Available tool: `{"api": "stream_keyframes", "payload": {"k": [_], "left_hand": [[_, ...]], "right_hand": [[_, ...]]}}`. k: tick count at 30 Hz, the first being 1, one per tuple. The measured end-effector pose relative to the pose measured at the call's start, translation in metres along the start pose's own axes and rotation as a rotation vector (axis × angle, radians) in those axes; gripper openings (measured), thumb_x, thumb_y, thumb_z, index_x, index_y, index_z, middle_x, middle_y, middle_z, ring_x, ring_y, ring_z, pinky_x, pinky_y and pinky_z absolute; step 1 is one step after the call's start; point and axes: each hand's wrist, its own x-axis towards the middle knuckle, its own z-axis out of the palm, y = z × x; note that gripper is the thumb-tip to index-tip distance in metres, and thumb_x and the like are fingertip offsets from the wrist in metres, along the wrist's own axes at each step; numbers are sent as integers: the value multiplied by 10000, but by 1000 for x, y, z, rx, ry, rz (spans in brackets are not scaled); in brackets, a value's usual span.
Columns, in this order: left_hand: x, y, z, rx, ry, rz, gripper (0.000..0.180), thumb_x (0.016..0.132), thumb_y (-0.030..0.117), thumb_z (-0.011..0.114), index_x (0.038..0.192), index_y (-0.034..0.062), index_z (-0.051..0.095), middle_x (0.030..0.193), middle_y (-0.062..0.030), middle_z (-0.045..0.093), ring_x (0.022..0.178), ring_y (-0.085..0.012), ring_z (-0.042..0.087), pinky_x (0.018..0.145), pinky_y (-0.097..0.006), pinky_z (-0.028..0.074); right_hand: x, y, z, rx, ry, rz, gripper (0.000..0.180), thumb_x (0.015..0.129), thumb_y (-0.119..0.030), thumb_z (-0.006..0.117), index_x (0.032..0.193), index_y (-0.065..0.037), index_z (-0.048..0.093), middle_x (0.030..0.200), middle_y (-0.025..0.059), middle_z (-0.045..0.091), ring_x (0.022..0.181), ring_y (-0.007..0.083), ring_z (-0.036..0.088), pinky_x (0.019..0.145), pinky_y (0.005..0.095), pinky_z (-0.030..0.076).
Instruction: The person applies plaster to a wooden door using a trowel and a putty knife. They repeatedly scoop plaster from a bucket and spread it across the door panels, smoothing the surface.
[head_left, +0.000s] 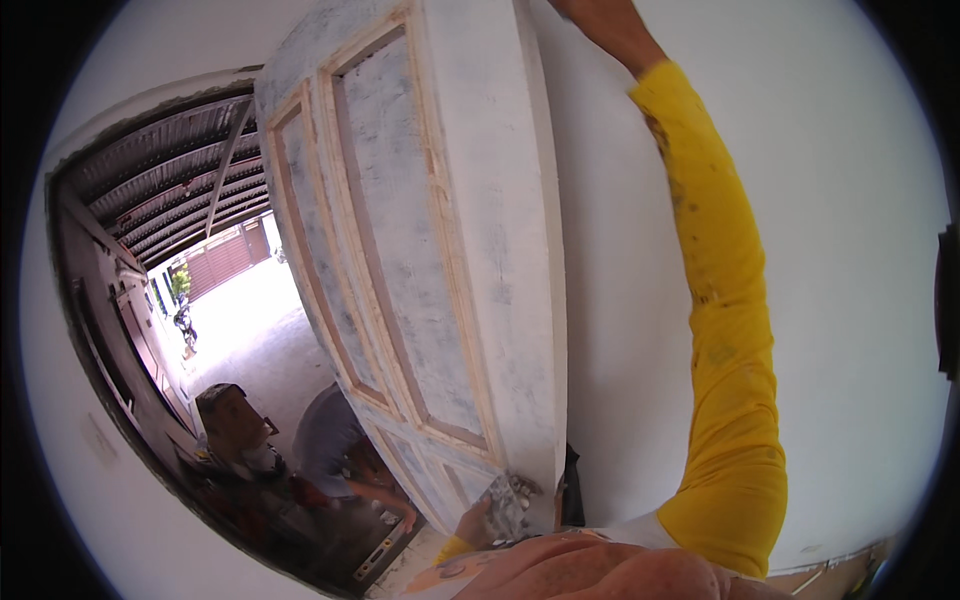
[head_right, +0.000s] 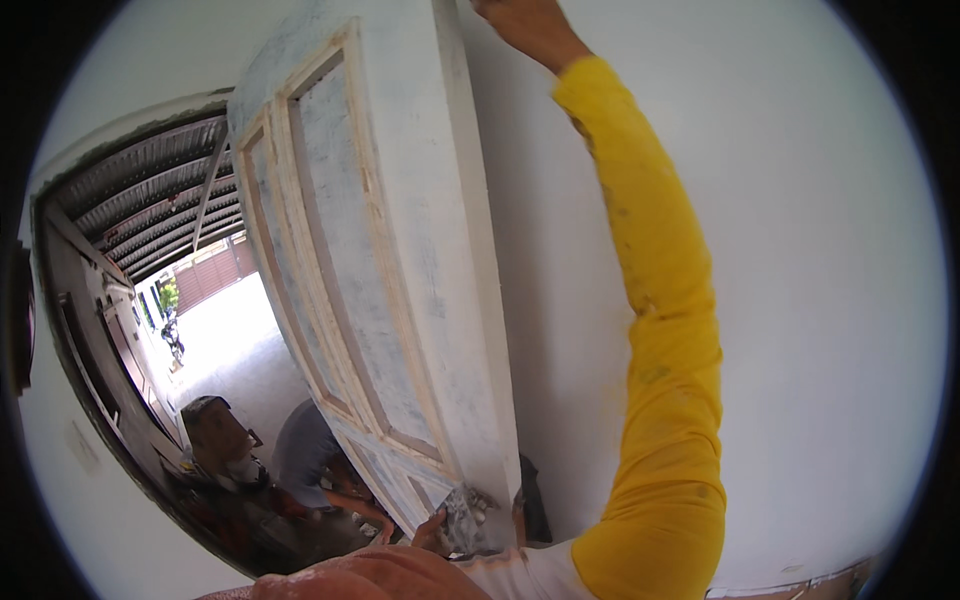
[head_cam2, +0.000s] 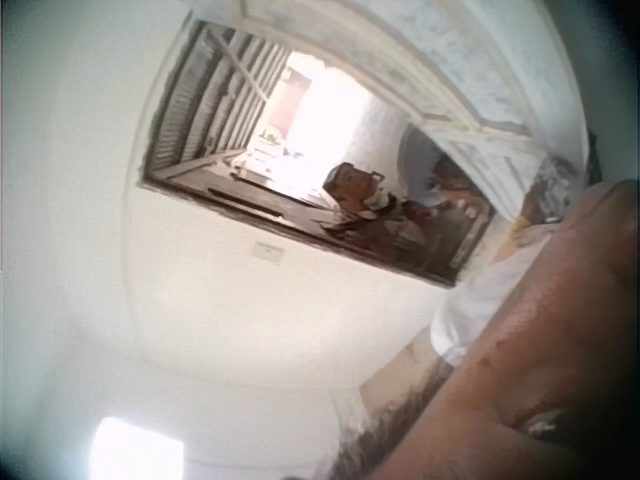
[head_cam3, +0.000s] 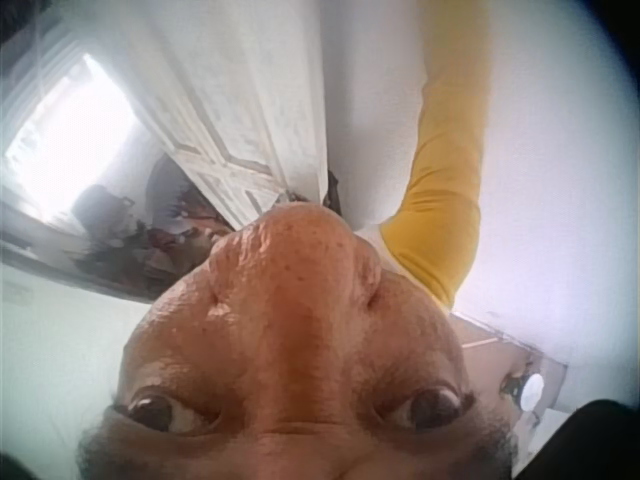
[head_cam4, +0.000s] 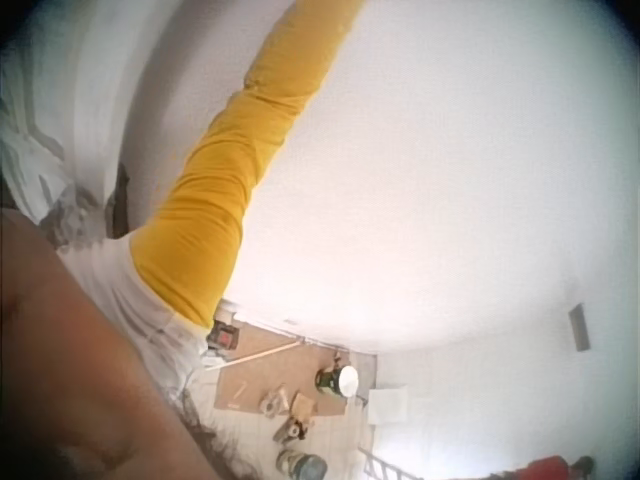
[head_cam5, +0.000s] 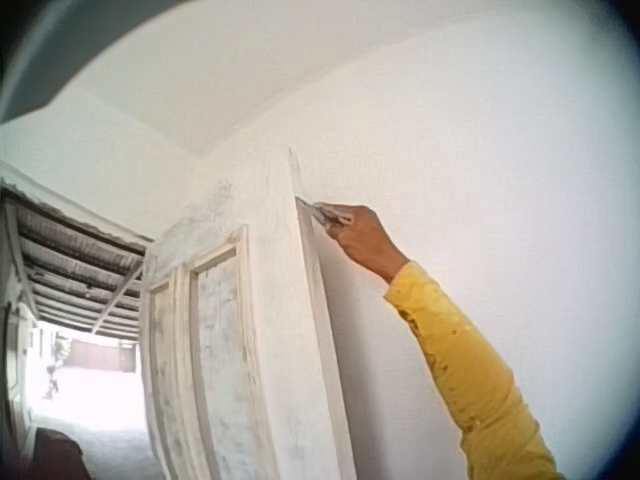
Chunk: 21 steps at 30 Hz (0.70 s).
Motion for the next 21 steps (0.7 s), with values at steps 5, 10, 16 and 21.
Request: {"api": "stream_keyframes", "payload": {"k": [5, 10, 16, 21], "left_hand": [[2, 3, 3, 29, 100, -23, 629, 997, 344, 616, 1490, -3, 434, 1346, -200, 626, 1236, -353, 625, 1022, -528, 523], [4, 5, 6, -8, -99, -64, 629, 1012, 387, 589, 1487, 3, 440, 1328, -197, 636, 1220, -364, 631, 1023, -531, 520], [-1, 3, 10, 4, -27, -32, 627, 1018, 378, 586, 1495, 2, 429, 1333, -200, 631, 1232, -356, 622, 1046, -529, 503], [0, 5, 14, 22, 5, -18, 645, 1011, 364, 601, 1509, 1, 413, 1381, -192, 608, 1266, -353, 603, 1081, -529, 476]], "right_hand": [[25, 12, -4, 112, 113, -96, 374, 968, -131, 600, 1316, -13, 662, 1238, 212, 715, 1112, 287, 693, 976, 326, 524], [80, 21, 20, -9, 104, -31, 389, 967, -110, 537, 1327, -33, 662, 1255, 251, 692, 1154, 346, 669, 1006, 331, 509], [13, 16, 8, -24, -28, -30, 428, 938, -66, 532, 1348, -21, 646, 1277, 251, 684, 1175, 335, 663, 1024, 344, 502], [44, 32, -12, 46, 91, -71, 402, 968, -79, 522, 1340, 27, 634, 1295, 207, 694, 1215, 274, 649, 1057, 318, 479]]}}
